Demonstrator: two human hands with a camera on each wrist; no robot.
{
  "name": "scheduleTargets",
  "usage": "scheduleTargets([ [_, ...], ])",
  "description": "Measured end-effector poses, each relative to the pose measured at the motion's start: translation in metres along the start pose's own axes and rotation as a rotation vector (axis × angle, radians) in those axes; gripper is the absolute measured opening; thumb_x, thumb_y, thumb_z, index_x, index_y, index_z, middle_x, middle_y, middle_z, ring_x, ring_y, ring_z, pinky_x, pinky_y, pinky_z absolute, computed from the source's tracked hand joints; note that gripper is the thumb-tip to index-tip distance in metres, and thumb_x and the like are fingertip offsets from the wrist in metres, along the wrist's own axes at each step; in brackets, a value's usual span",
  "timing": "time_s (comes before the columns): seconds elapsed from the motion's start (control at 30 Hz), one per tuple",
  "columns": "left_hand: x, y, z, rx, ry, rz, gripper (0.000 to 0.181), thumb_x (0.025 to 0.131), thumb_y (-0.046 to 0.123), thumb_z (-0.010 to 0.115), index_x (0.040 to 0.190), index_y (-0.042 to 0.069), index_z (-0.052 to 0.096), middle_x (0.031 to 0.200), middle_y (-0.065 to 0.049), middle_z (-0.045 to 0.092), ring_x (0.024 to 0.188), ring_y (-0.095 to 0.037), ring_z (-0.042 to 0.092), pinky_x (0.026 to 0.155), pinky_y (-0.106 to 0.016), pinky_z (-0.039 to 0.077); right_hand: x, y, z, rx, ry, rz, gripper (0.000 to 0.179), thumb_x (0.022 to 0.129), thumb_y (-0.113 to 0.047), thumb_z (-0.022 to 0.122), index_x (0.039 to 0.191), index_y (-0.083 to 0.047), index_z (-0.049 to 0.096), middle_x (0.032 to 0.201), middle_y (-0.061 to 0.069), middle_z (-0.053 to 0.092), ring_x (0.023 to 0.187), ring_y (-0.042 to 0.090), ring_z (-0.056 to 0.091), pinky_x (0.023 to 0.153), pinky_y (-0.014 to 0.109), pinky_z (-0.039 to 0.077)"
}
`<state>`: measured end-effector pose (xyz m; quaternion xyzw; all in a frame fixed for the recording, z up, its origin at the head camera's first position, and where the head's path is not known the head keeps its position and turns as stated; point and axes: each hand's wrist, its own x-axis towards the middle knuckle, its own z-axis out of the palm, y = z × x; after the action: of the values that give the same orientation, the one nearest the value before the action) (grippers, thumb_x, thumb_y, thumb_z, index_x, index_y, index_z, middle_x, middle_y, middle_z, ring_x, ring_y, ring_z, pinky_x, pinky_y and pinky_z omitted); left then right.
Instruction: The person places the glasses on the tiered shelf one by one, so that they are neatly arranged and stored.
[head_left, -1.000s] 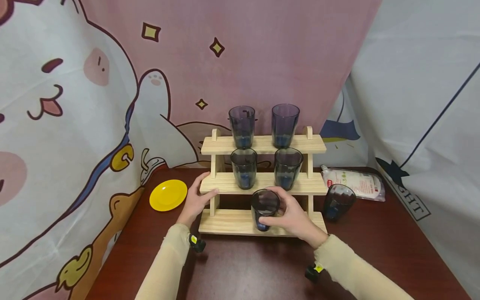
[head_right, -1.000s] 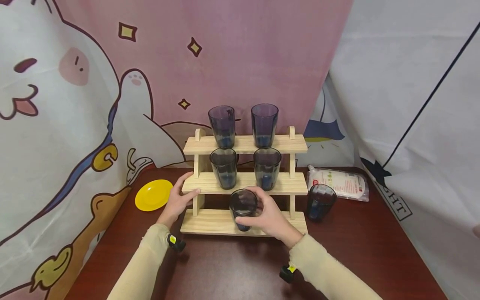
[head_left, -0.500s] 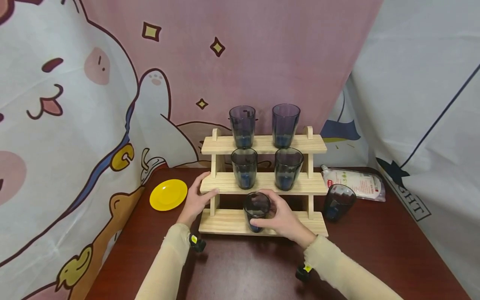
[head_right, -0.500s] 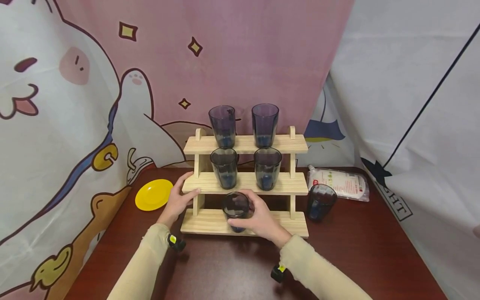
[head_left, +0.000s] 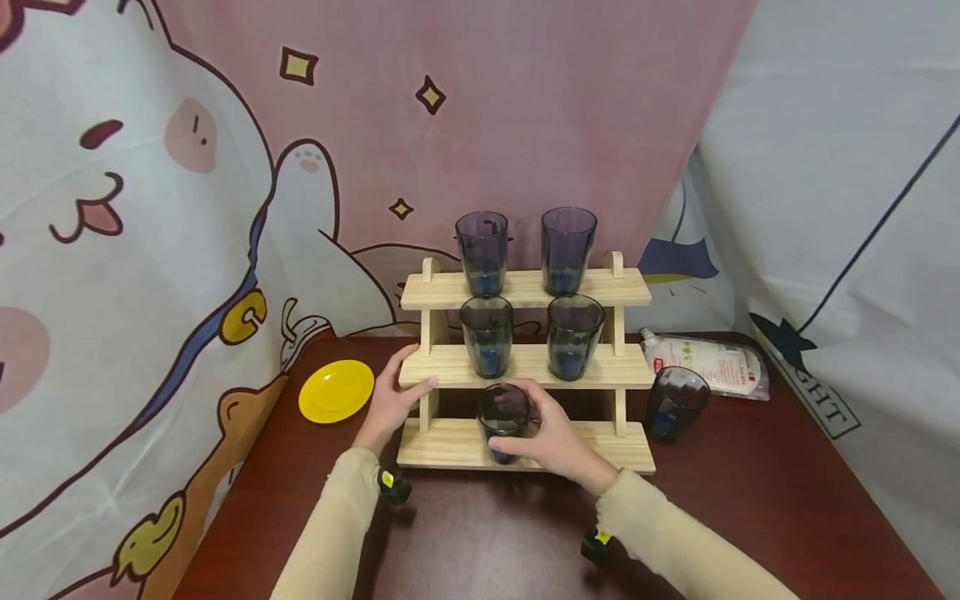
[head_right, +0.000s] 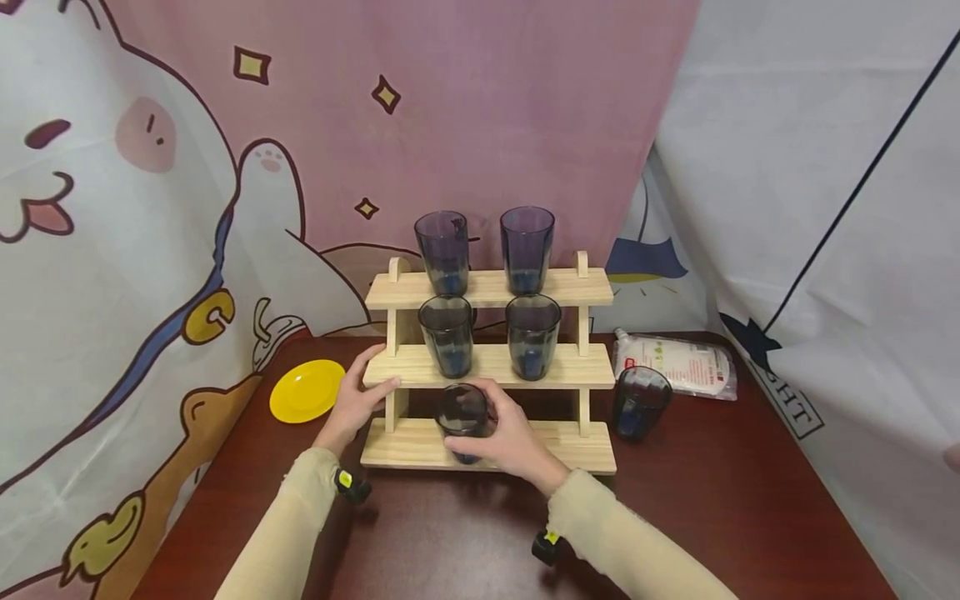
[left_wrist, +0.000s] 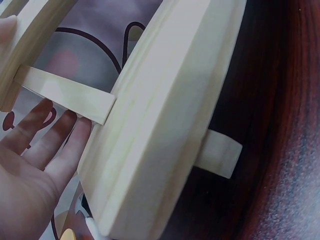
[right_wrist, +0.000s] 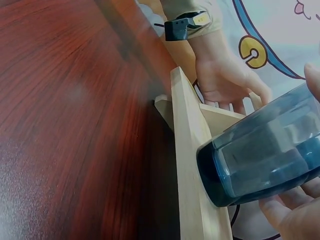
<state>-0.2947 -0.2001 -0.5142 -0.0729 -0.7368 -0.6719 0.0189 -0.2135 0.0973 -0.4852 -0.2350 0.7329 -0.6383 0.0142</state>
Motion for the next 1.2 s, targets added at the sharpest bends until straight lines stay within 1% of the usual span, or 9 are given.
scheduleTargets([
  [0.1, 0.0, 0.0, 0.0, 0.013, 0.003, -0.001, 0.069, 0.093, 0.02, 0.083, 0.152, 0.035, 0.05, 0.143, -0.014, 0.056, 0.101, -0.026, 0.068, 0.081, -0.038, 0.06, 0.001, 0.0, 0.003, -0.014, 0.011, 0.011, 0.077, 0.082, -0.015, 0.093, 0.148, -0.02, 0.053, 0.135, 0.007, 0.066, 0.119, 0.032, 0.066, 0.101, 0.051, 0.054],
  [0.17, 0.0, 0.001, 0.0, 0.016, 0.003, -0.003, 0.069, 0.093, 0.022, 0.083, 0.152, 0.035, 0.05, 0.143, -0.014, 0.056, 0.102, -0.025, 0.067, 0.081, -0.038, 0.06, 0.002, 0.0, 0.006, -0.037, 0.022, 0.017, 0.078, 0.081, -0.017, 0.093, 0.148, -0.022, 0.053, 0.134, 0.006, 0.066, 0.12, 0.029, 0.066, 0.101, 0.046, 0.054],
  [0.27, -0.001, 0.002, 0.0, 0.003, 0.002, -0.003, 0.069, 0.093, 0.021, 0.083, 0.152, 0.035, 0.051, 0.142, -0.015, 0.057, 0.102, -0.025, 0.067, 0.082, -0.038, 0.06, 0.004, 0.0, 0.009, -0.08, 0.034, 0.02, 0.08, 0.08, -0.021, 0.095, 0.147, -0.024, 0.052, 0.134, 0.002, 0.066, 0.12, 0.024, 0.066, 0.101, 0.038, 0.053],
  [0.37, -0.001, 0.002, 0.0, -0.007, 0.0, -0.002, 0.068, 0.094, 0.018, 0.083, 0.152, 0.034, 0.051, 0.142, -0.016, 0.057, 0.103, -0.025, 0.068, 0.082, -0.038, 0.06, 0.006, 0.001, 0.013, -0.111, 0.045, 0.02, 0.081, 0.079, -0.025, 0.096, 0.147, -0.026, 0.052, 0.133, 0.0, 0.066, 0.12, 0.021, 0.065, 0.1, 0.035, 0.053],
  [0.7, 0.0, 0.003, 0.0, -0.001, 0.002, -0.002, 0.069, 0.093, 0.018, 0.083, 0.152, 0.035, 0.051, 0.144, -0.013, 0.056, 0.106, -0.027, 0.067, 0.085, -0.041, 0.06, 0.008, -0.001, 0.02, -0.149, 0.064, 0.024, 0.084, 0.078, -0.03, 0.096, 0.147, -0.027, 0.049, 0.136, 0.003, 0.065, 0.123, 0.022, 0.064, 0.101, 0.041, 0.052],
  [0.93, 0.001, 0.002, -0.001, 0.006, 0.005, -0.004, 0.069, 0.093, 0.019, 0.083, 0.152, 0.034, 0.051, 0.144, -0.014, 0.056, 0.107, -0.027, 0.066, 0.084, -0.039, 0.06, 0.007, -0.002, 0.021, -0.175, 0.072, 0.025, 0.085, 0.078, -0.032, 0.096, 0.148, -0.027, 0.048, 0.136, 0.001, 0.065, 0.121, 0.02, 0.065, 0.1, 0.041, 0.053],
  [1.07, 0.0, 0.002, -0.001, 0.011, 0.011, -0.013, 0.068, 0.093, 0.021, 0.083, 0.152, 0.035, 0.051, 0.143, -0.014, 0.057, 0.105, -0.026, 0.067, 0.084, -0.039, 0.06, 0.004, -0.003, 0.017, -0.187, 0.069, 0.043, 0.092, 0.076, -0.032, 0.098, 0.152, -0.024, 0.046, 0.136, 0.001, 0.065, 0.124, 0.02, 0.063, 0.104, 0.045, 0.051],
  [1.2, -0.002, 0.003, 0.0, 0.014, 0.013, -0.019, 0.068, 0.093, 0.021, 0.084, 0.151, 0.036, 0.051, 0.144, -0.012, 0.056, 0.105, -0.026, 0.067, 0.085, -0.039, 0.06, -0.005, -0.006, 0.006, -0.179, 0.054, 0.059, 0.096, 0.077, -0.031, 0.097, 0.155, -0.019, 0.043, 0.137, 0.004, 0.064, 0.129, 0.025, 0.06, 0.109, 0.052, 0.048],
])
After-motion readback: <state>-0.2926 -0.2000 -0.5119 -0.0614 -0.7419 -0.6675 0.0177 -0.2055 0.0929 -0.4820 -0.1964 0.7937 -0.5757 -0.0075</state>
